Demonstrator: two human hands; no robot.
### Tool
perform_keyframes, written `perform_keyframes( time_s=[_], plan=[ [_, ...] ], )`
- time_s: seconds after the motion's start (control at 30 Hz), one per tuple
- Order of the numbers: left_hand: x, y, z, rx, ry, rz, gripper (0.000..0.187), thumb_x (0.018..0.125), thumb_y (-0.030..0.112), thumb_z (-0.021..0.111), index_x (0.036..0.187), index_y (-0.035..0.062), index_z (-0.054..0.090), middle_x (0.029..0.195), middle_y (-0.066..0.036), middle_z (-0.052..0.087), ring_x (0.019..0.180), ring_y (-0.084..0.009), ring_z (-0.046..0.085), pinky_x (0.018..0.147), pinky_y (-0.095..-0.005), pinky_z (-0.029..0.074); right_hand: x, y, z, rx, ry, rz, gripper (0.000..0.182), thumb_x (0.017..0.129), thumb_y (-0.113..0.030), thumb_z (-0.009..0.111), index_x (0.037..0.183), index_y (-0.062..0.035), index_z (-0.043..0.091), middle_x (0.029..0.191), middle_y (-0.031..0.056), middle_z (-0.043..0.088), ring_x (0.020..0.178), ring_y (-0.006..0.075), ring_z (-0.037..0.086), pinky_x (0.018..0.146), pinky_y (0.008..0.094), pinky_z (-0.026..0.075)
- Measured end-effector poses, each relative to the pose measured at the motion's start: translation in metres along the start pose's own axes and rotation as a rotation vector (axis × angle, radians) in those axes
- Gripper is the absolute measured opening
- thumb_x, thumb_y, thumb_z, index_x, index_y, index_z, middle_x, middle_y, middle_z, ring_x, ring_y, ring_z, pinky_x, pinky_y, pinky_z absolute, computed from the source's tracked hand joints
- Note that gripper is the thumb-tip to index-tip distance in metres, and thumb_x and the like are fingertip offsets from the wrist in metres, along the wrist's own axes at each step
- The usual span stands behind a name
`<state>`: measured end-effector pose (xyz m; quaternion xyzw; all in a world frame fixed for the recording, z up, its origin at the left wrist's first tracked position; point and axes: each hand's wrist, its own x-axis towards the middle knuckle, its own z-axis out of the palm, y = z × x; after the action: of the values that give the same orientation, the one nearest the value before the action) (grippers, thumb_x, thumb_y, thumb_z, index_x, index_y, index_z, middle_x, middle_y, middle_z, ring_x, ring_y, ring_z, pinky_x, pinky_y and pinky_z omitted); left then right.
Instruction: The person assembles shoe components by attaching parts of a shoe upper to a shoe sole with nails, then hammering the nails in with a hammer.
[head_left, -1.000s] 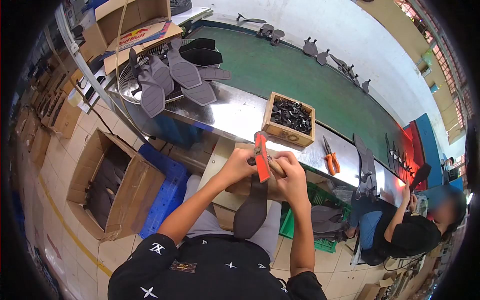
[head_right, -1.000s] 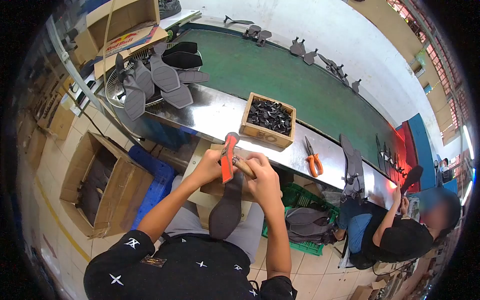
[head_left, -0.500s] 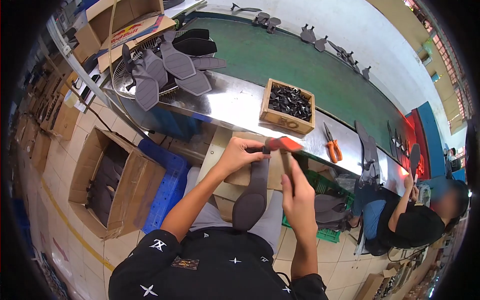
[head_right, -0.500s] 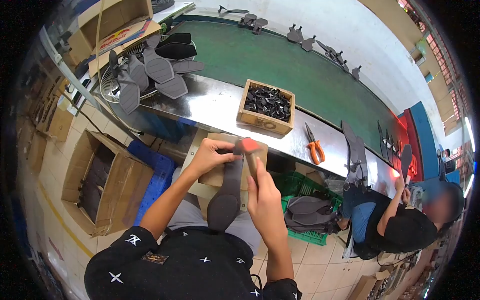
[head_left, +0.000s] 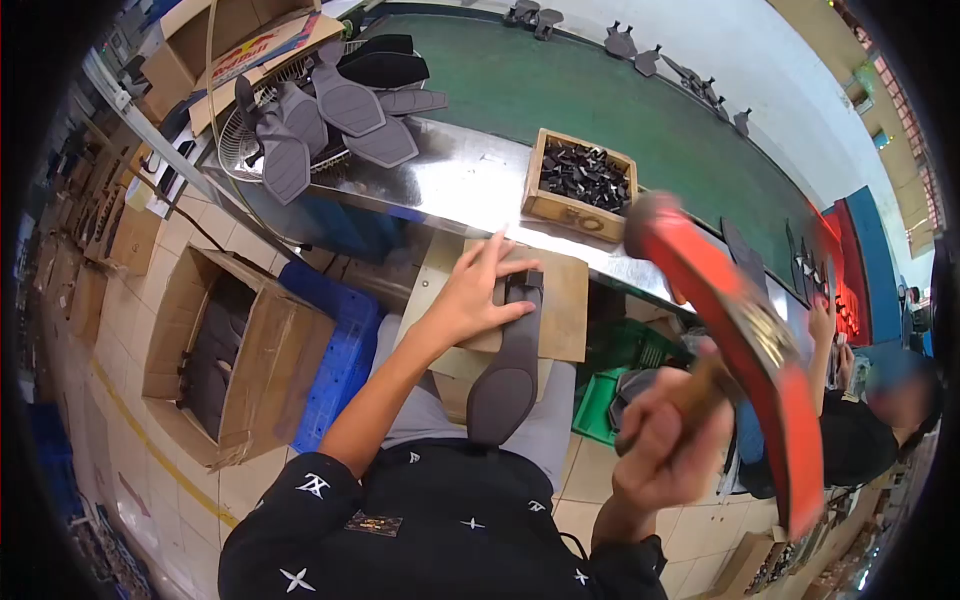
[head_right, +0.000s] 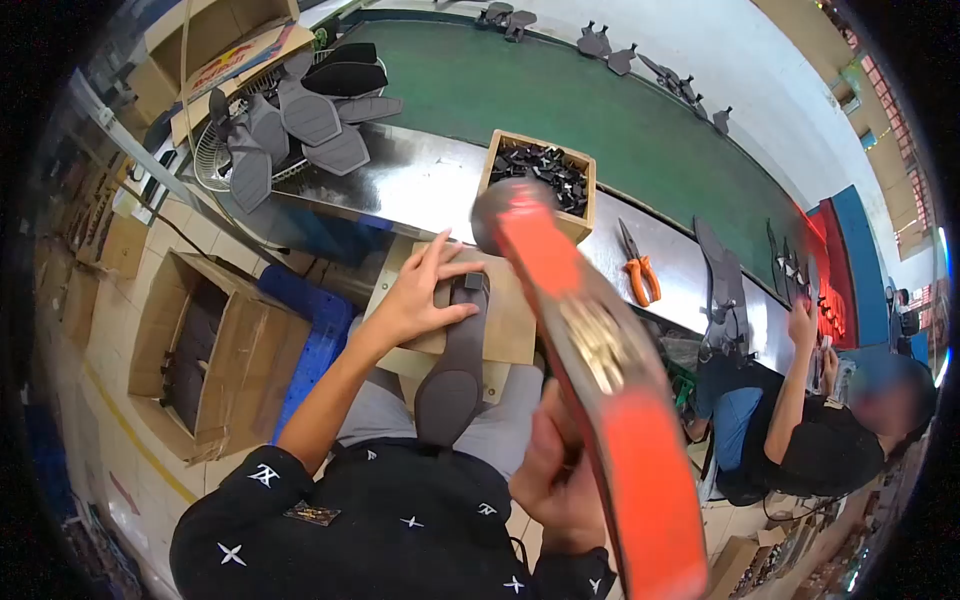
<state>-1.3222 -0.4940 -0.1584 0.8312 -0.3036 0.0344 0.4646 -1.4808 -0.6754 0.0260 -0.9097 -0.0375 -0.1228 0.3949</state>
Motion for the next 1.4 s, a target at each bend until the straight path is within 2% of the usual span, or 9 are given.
perform_keyframes(
  time_s=[0.17, 0.43, 0.53, 0.57, 0.63, 0.73, 0.9, 1.1, 1.4],
  plan=[
    [-0.001, 0.0, 0.0, 0.154, -0.061, -0.128, 0.114, 0.075, 0.045, 0.078, 0.154, -0.0005, 0.01, 0.137, -0.014, 0.06, 0.147, -0.028, 0.033, 0.119, -0.0589, -0.006, 0.011, 0.058, 0.08, -0.01, 0.068, -0.132, 0.039, 0.093, -0.002, 0.062, 0.132, -0.0008, 0.056, 0.108, 0.025, 0.066, 0.084, 0.0297, 0.07, 0.077, 0.0366, 0.053],
    [-0.002, 0.009, -0.001, 0.165, -0.035, -0.06, 0.047, 0.08, 0.038, 0.075, 0.116, 0.0087, 0.069, 0.131, 0.0, 0.066, 0.142, -0.0252, 0.041, 0.115, -0.0651, -0.011, 0.001, 0.044, 0.048, -0.203, 0.102, -0.204, 0.042, 0.093, 0.002, 0.059, 0.134, 0.0015, 0.049, 0.092, 0.0214, 0.067, 0.073, 0.0282, 0.068, 0.067, 0.0353, 0.054],
    [0.002, -0.001, 0.002, 0.171, 0.04, 0.093, 0.031, 0.083, 0.026, 0.074, 0.109, 0.0105, 0.073, 0.123, 0.0, 0.07, 0.138, -0.0252, 0.047, 0.117, -0.0652, -0.007, 0.006, 0.055, 0.051, 0.047, 0.159, -0.096, 0.024, 0.091, 0.001, 0.063, 0.115, 0.0034, 0.061, 0.088, 0.0207, 0.067, 0.072, 0.0285, 0.069, 0.065, 0.0352, 0.053],
    [-0.003, 0.003, -0.005, 0.084, 0.047, 0.184, 0.031, 0.084, 0.018, 0.073, 0.115, 0.0127, 0.071, 0.114, -0.004, 0.073, 0.12, -0.0256, 0.063, 0.117, -0.055, 0.026, -0.001, 0.047, 0.041, 0.038, 0.178, -0.076, 0.021, 0.091, 0.001, 0.064, 0.112, 0.0036, 0.063, 0.088, 0.0196, 0.067, 0.072, 0.0276, 0.069, 0.065, 0.0345, 0.053],
    [-0.019, 0.032, -0.022, -0.279, -0.125, -0.043, 0.028, 0.084, 0.014, 0.073, 0.111, 0.008, 0.073, 0.103, -0.009, 0.075, 0.097, -0.0223, 0.071, 0.094, -0.0359, 0.05, 0.002, 0.047, 0.032, 0.102, 0.229, -0.015, 0.025, 0.091, 0.001, 0.065, 0.115, 0.0047, 0.065, 0.09, 0.015, 0.069, 0.074, 0.0191, 0.068, 0.066, 0.0317, 0.053],
    [-0.05, 0.083, -0.044, -0.472, -0.082, 0.069, 0.021, 0.087, 0.02, 0.073, 0.087, -0.0003, 0.069, 0.074, -0.015, 0.063, 0.063, -0.0226, 0.06, 0.058, -0.0336, 0.045, 0.021, 0.063, 0.042, -0.152, 0.135, -0.214, 0.041, 0.091, 0.001, 0.064, 0.131, 0.0007, 0.057, 0.09, 0.013, 0.065, 0.072, 0.0262, 0.066, 0.065, 0.0339, 0.053],
    [-0.085, 0.134, -0.074, -0.748, -0.215, -0.202, 0.035, 0.092, 0.024, 0.071, 0.071, -0.0015, 0.061, 0.059, -0.008, 0.046, 0.058, -0.0089, 0.042, 0.054, -0.0298, 0.035, 0.035, 0.105, 0.079, -0.654, -0.22, -0.533, 0.051, 0.085, -0.012, 0.071, 0.134, -0.0053, 0.057, 0.11, 0.0101, 0.065, 0.092, 0.0291, 0.065, 0.075, 0.0443, 0.051],
    [-0.095, 0.144, -0.084, -0.962, -0.36, -0.232, 0.033, 0.092, 0.028, 0.072, 0.081, -0.0028, 0.068, 0.059, -0.004, 0.052, 0.058, -0.0053, 0.043, 0.054, -0.0287, 0.035, 0.038, 0.03, 0.038, 0.572, -0.695, -0.607, 0.043, 0.085, -0.022, 0.075, 0.115, 0.0065, 0.065, 0.113, 0.0183, 0.067, 0.094, 0.0334, 0.065, 0.081, 0.0416, 0.051],
    [-0.097, 0.145, -0.085, -1.124, -0.697, -0.004, 0.023, 0.092, 0.022, 0.072, 0.099, 0.0009, 0.075, 0.078, -0.011, 0.07, 0.067, -0.0174, 0.065, 0.059, -0.0306, 0.045, 0.049, -0.003, 0.045, 0.693, -0.862, -0.902, 0.038, 0.082, -0.028, 0.077, 0.073, 0.0059, 0.063, 0.062, 0.0102, 0.055, 0.045, 0.0219, 0.047, 0.038, 0.031, 0.034]
  ],
)
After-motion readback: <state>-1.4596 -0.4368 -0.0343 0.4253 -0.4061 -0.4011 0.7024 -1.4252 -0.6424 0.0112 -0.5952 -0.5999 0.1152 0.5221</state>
